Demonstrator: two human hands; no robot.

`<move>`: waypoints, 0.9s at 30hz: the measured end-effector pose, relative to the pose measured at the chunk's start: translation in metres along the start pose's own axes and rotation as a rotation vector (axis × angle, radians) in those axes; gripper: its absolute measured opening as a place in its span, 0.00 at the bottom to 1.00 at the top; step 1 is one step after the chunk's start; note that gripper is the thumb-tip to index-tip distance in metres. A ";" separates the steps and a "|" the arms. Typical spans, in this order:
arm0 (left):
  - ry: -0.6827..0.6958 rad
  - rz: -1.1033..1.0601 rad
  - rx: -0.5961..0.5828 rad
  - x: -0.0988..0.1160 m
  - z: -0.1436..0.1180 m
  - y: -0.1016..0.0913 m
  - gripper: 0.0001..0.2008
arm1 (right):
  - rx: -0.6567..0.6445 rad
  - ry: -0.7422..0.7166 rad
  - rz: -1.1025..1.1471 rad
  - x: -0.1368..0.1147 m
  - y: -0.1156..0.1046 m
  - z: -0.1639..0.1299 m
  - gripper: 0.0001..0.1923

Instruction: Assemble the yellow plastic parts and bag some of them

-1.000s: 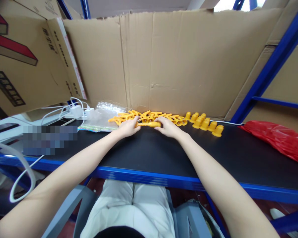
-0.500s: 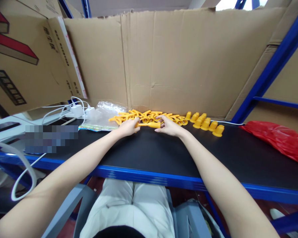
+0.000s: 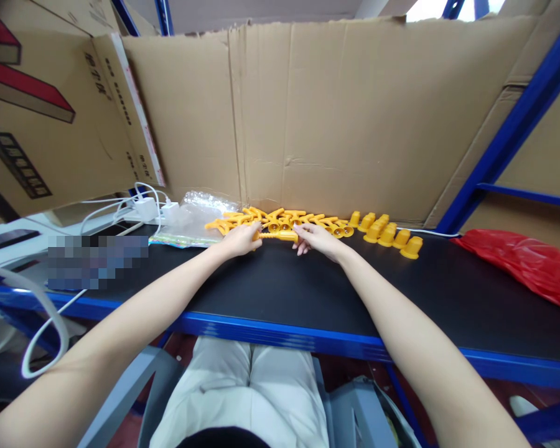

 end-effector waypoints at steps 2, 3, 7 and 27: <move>-0.001 -0.006 -0.003 0.000 0.000 0.001 0.14 | -0.024 -0.014 -0.016 0.001 -0.002 0.000 0.18; 0.000 -0.012 -0.003 0.000 0.001 0.001 0.14 | -0.035 -0.026 -0.023 0.002 -0.003 0.001 0.20; 0.011 -0.034 0.022 0.000 0.001 0.000 0.13 | -0.037 -0.073 -0.015 0.001 -0.007 0.001 0.23; 0.013 -0.053 0.025 0.000 0.002 0.001 0.13 | -0.122 0.045 -0.043 -0.002 -0.010 -0.005 0.25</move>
Point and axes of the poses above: each hand's wrist, its own z-axis towards the middle knuckle, its own y-axis out of the palm, x = y × z, the point moved 4 cm from there along z, towards the middle knuckle, and after that the axes turned 9 degrees about x, right-handed, at the moved point
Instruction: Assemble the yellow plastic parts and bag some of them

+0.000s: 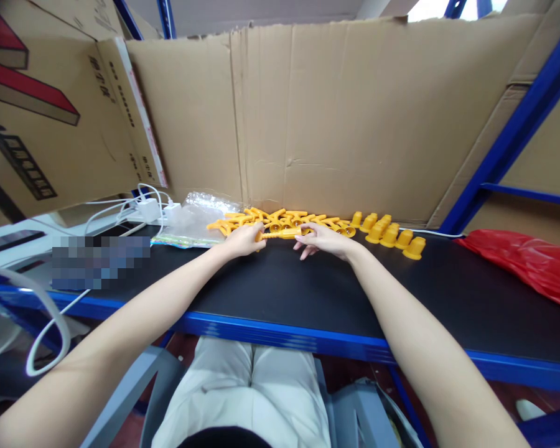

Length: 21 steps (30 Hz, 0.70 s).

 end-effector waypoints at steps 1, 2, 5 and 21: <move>-0.002 0.001 0.001 0.000 0.000 0.000 0.13 | 0.005 -0.016 -0.004 -0.001 0.000 -0.001 0.25; -0.002 0.000 0.005 0.000 0.000 -0.001 0.13 | 0.007 -0.025 -0.008 -0.002 0.001 -0.001 0.23; 0.006 -0.015 0.014 0.002 -0.001 -0.004 0.14 | 0.010 -0.028 -0.021 -0.003 0.005 0.000 0.15; 0.046 -0.118 0.020 0.005 -0.002 -0.005 0.20 | 0.079 -0.028 -0.010 -0.001 0.002 0.002 0.27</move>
Point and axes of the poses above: each hand's wrist, its own z-axis towards the middle knuckle, its own y-axis out of the palm, x = y × z, the point moved 4 cm from there along z, towards the middle knuckle, and after that the axes turned 9 degrees about x, right-handed, at the moved point
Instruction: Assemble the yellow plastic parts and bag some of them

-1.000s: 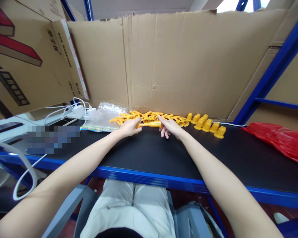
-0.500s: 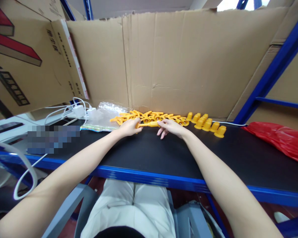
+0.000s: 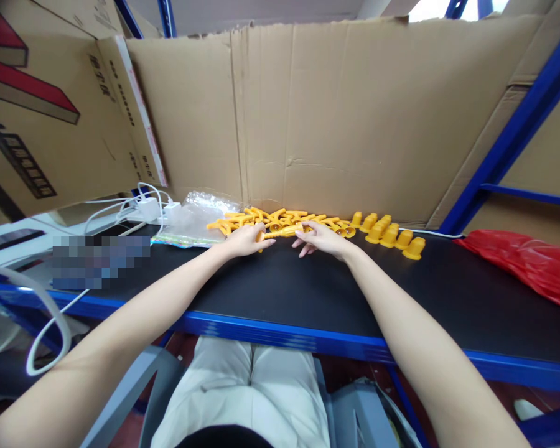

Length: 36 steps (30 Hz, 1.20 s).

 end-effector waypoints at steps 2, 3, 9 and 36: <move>-0.002 -0.016 0.004 0.001 0.000 -0.001 0.21 | -0.007 -0.011 0.010 0.001 0.000 0.001 0.27; -0.004 -0.026 0.004 0.001 -0.001 -0.001 0.21 | -0.007 -0.014 0.018 0.001 0.000 0.001 0.27; -0.019 -0.031 -0.011 0.001 -0.001 -0.001 0.22 | -0.006 -0.032 0.058 0.001 -0.002 0.002 0.20; 0.041 0.003 0.027 0.000 0.000 0.001 0.23 | 0.042 0.022 -0.032 0.002 -0.003 0.003 0.24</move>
Point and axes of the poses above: each hand's wrist, its own z-axis towards the middle knuckle, its own y-axis out of the palm, x = y × z, the point moved 4 cm from there along z, towards the middle knuckle, and after that the axes turned 9 degrees about x, right-handed, at the moved point
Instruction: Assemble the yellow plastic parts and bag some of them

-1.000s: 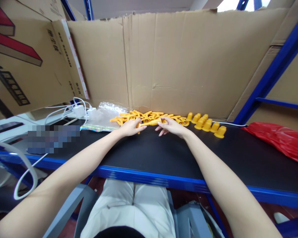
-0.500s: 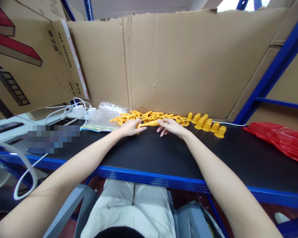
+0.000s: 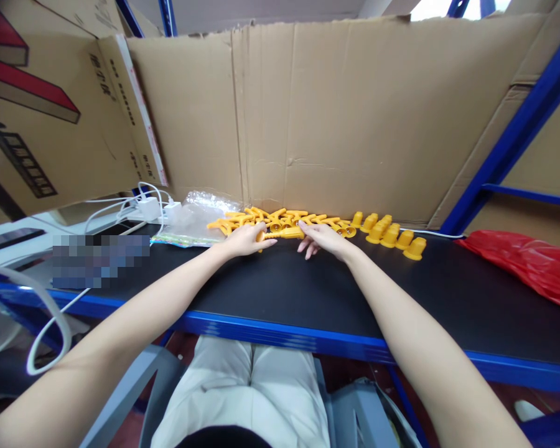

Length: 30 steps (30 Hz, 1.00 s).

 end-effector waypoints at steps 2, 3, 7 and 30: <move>-0.004 -0.001 0.000 -0.001 0.000 0.000 0.24 | 0.001 -0.021 0.028 -0.001 -0.003 -0.001 0.21; -0.003 -0.003 -0.001 -0.001 0.000 0.000 0.24 | -0.001 -0.033 0.040 -0.002 -0.004 -0.001 0.21; -0.003 -0.037 -0.001 0.000 0.000 -0.001 0.25 | -0.003 -0.075 0.055 -0.001 -0.006 -0.001 0.21; -0.020 -0.017 -0.017 0.002 0.001 -0.003 0.27 | -0.076 -0.124 0.131 -0.008 -0.011 -0.005 0.31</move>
Point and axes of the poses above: each hand's wrist, its own z-axis towards the middle knuckle, its own y-axis out of the palm, x = y × z, the point moved 4 cm from there along z, towards the middle knuckle, and after that the axes turned 9 degrees about x, right-handed, at the moved point
